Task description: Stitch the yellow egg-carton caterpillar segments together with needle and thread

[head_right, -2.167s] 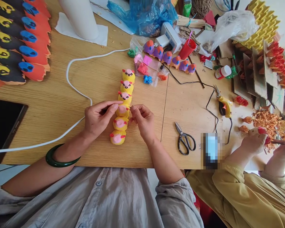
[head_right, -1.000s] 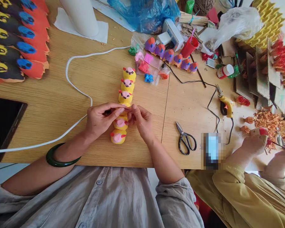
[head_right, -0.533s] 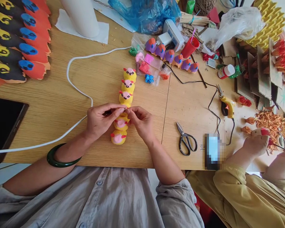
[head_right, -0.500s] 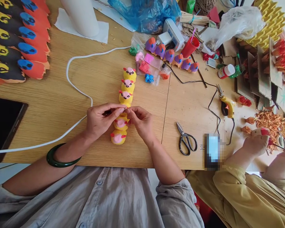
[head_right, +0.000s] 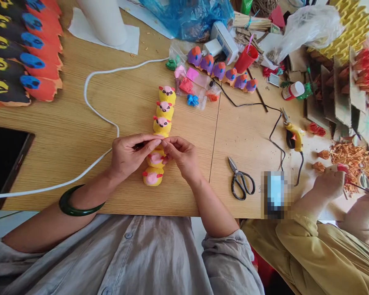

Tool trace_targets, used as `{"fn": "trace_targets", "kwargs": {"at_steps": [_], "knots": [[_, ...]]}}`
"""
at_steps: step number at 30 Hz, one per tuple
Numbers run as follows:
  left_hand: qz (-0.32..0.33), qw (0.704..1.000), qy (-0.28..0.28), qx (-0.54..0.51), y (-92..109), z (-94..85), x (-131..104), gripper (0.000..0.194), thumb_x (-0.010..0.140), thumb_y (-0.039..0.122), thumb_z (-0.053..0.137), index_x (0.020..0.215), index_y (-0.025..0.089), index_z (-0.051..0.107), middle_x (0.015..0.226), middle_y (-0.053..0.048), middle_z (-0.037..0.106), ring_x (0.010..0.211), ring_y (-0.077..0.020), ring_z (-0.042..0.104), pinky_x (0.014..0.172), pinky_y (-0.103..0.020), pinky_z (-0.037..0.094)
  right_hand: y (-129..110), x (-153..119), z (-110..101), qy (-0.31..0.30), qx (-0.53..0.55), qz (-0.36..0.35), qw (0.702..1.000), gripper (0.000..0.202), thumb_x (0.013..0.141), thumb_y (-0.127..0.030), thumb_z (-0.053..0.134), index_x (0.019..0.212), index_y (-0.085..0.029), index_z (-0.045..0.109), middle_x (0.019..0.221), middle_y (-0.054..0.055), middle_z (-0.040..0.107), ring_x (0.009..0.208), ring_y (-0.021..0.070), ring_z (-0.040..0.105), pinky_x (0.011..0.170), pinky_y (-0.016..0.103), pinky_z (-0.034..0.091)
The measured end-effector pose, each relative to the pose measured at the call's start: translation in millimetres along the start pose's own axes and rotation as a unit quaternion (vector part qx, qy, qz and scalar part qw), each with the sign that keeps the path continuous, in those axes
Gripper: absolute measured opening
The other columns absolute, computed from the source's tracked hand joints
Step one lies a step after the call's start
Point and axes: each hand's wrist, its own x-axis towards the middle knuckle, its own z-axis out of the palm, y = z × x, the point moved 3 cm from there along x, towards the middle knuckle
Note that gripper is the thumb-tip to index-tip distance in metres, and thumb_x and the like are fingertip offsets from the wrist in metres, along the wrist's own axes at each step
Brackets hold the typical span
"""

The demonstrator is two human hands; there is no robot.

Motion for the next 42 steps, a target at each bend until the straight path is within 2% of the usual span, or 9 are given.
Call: {"fn": "trace_targets", "kwargs": {"at_steps": [5, 10, 19, 27, 31, 42], "knots": [[-0.01, 1.0, -0.019, 0.0, -1.7, 1.0, -1.0, 0.031, 0.098, 0.046, 0.066, 0.104, 0.023, 0.086, 0.095, -0.002, 0.085, 0.082, -0.017, 0.079, 0.076, -0.023, 0.061, 0.3, 0.7, -1.0, -0.002, 0.001, 0.002, 1.0, 0.038, 0.076, -0.053, 0.091, 0.085, -0.021, 0.073, 0.066, -0.007, 0.064, 0.05, 0.0063, 0.053, 0.05, 0.021, 0.055], [-0.002, 1.0, -0.025, 0.0, -1.6, 1.0, -1.5, 0.033, 0.099, 0.046, 0.065, 0.108, 0.022, 0.086, 0.086, -0.002, 0.084, 0.075, -0.0156, 0.076, 0.069, -0.022, 0.059, 0.2, 1.3, -1.5, 0.009, 0.014, 0.004, 1.0, 0.038, 0.075, -0.053, 0.092, 0.083, -0.021, 0.072, 0.066, -0.007, 0.063, 0.051, 0.0065, 0.052, 0.05, 0.021, 0.054], [0.004, 1.0, -0.011, -0.004, -1.7, 1.2, -0.8, 0.024, 0.097, 0.037, 0.068, 0.104, 0.023, 0.086, 0.088, -0.001, 0.084, 0.07, -0.0119, 0.073, 0.067, -0.019, 0.055, -0.2, 0.4, 0.3, 0.006, 0.029, 0.011, 1.0, 0.039, 0.075, -0.054, 0.092, 0.082, -0.021, 0.071, 0.066, -0.007, 0.06, 0.053, 0.0073, 0.053, 0.05, 0.021, 0.056], [-0.012, 1.0, -0.024, -0.013, -1.4, 0.6, -1.8, 0.03, 0.098, 0.043, 0.066, 0.105, 0.022, 0.087, 0.088, -0.002, 0.084, 0.072, -0.0136, 0.074, 0.068, -0.02, 0.056, -2.2, 0.6, 1.9, 0.011, 0.029, 0.007, 0.999, 0.042, 0.073, -0.056, 0.092, 0.079, -0.02, 0.071, 0.066, -0.007, 0.059, 0.054, 0.0071, 0.053, 0.05, 0.021, 0.056], [-0.007, 1.0, -0.019, -0.012, -1.1, 0.5, -1.0, 0.032, 0.097, 0.046, 0.069, 0.103, 0.021, 0.087, 0.084, -0.002, 0.083, 0.068, -0.0124, 0.072, 0.065, -0.02, 0.055, -3.1, -0.7, 1.5, 0.013, 0.028, 0.002, 1.0, 0.038, 0.076, -0.052, 0.092, 0.079, -0.019, 0.072, 0.064, -0.006, 0.061, 0.052, 0.0067, 0.054, 0.051, 0.021, 0.056], [0.026, 1.0, 0.003, 0.014, -0.2, 0.0, 0.2, 0.021, 0.096, 0.035, 0.07, 0.096, 0.022, 0.086, 0.082, 0.001, 0.083, 0.065, -0.0108, 0.071, 0.064, -0.019, 0.053, -7.6, -2.2, 4.1, 0.019, -0.008, -0.021, 1.0, 0.04, 0.078, -0.055, 0.089, 0.077, -0.02, 0.069, 0.067, -0.006, 0.061, 0.052, 0.0061, 0.056, 0.052, 0.021, 0.054]]}}
